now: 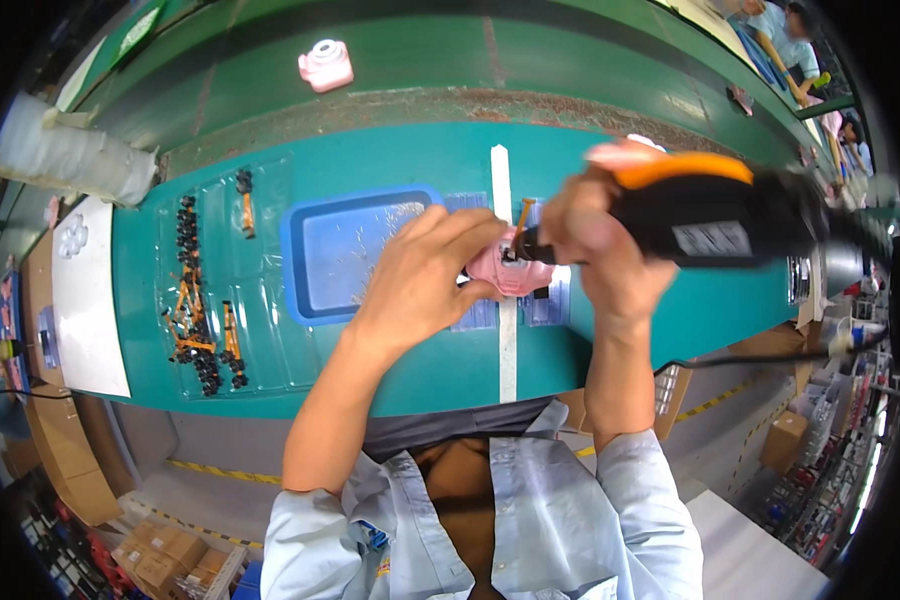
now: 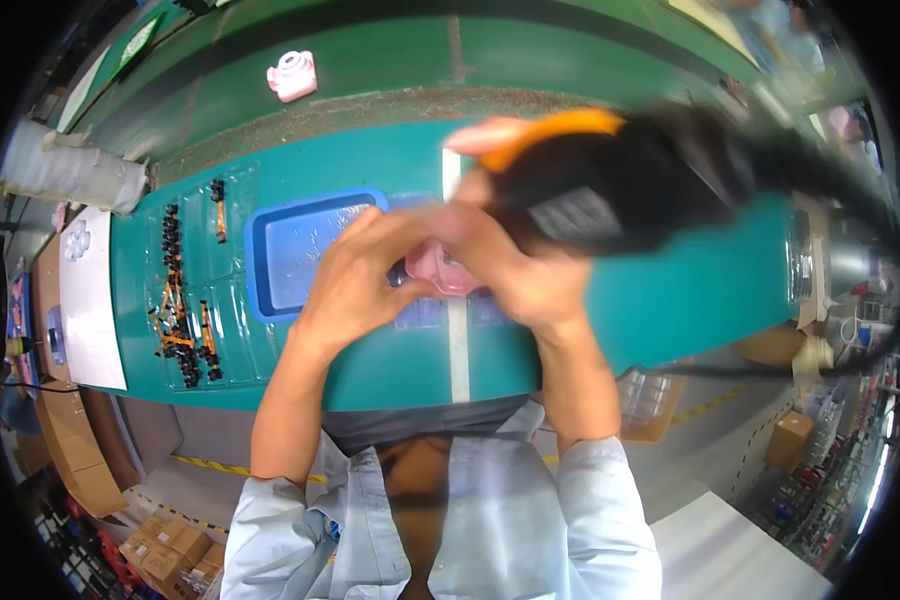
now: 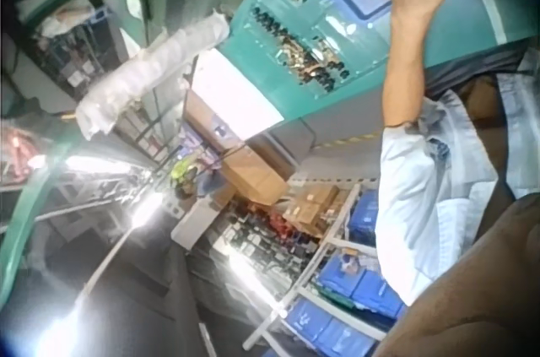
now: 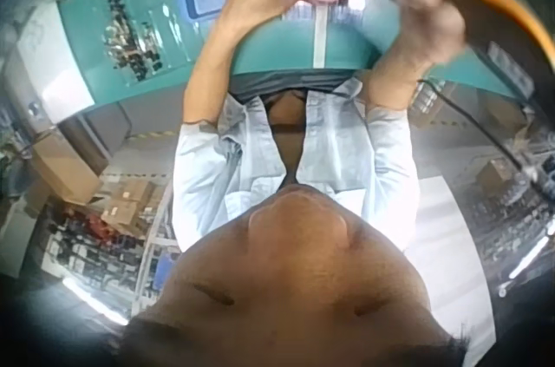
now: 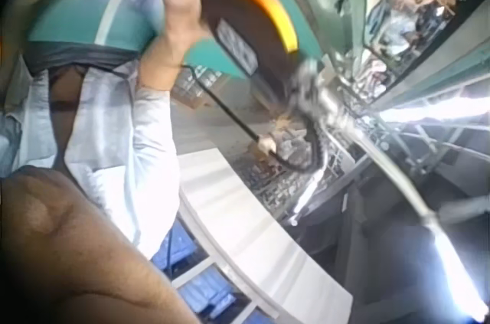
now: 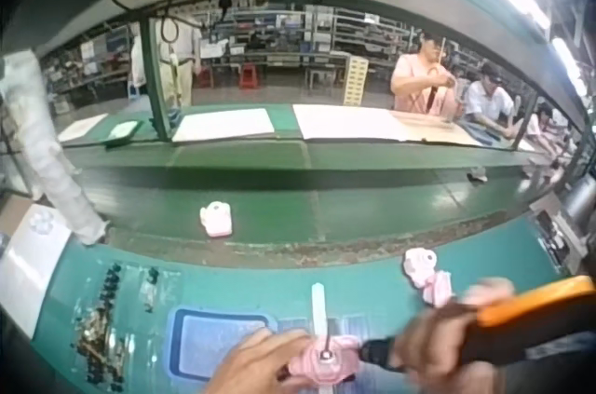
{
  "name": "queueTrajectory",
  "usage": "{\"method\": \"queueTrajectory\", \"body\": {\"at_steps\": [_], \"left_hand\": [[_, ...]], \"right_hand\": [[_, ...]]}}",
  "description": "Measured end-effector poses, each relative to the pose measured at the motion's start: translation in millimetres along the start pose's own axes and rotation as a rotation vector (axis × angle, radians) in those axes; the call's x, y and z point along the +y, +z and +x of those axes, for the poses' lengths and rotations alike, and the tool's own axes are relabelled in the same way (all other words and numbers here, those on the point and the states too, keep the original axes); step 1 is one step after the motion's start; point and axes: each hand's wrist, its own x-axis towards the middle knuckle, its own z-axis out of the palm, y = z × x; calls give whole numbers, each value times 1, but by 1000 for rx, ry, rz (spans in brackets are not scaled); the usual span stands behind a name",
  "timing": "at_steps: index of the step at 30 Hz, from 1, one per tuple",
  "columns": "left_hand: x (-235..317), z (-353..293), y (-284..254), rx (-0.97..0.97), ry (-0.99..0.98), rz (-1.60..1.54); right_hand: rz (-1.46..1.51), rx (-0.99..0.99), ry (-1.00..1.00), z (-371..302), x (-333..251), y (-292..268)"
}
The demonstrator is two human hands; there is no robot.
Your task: Assembling small electronic components by placing them in a jig and securing them with an electric screwdriver.
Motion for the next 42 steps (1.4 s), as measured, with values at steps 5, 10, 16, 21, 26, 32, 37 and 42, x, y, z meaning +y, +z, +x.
{"method": "queueTrajectory", "body": {"at_steps": [5, 10, 16, 21, 26, 32, 37, 42], "left_hand": [[9, 11, -17, 172, 4, -13], [-6, 88, -31, 338, -72, 128], [-67, 167, -13, 558, -72, 395], [-139, 134, -58, 251, -186, 625], [-172, 117, -73, 91, -190, 542], [-169, 140, -63, 91, -145, 608], [-157, 151, -60, 143, -158, 673], [-125, 155, -72, 408, -304, 139]], "right_hand": [[83, 112, -264, -23, -63, -42], [-80, 155, -163, -57, -71, -70], [-313, 314, -107, -65, -58, -66], [-166, 390, -55, -83, -52, -72], [-197, 393, -34, -93, -41, -78], [-436, 393, -41, -102, -39, -76], [-591, 547, 15, -123, -32, -58], [-1040, 648, -30, -175, -1, -58]]}}
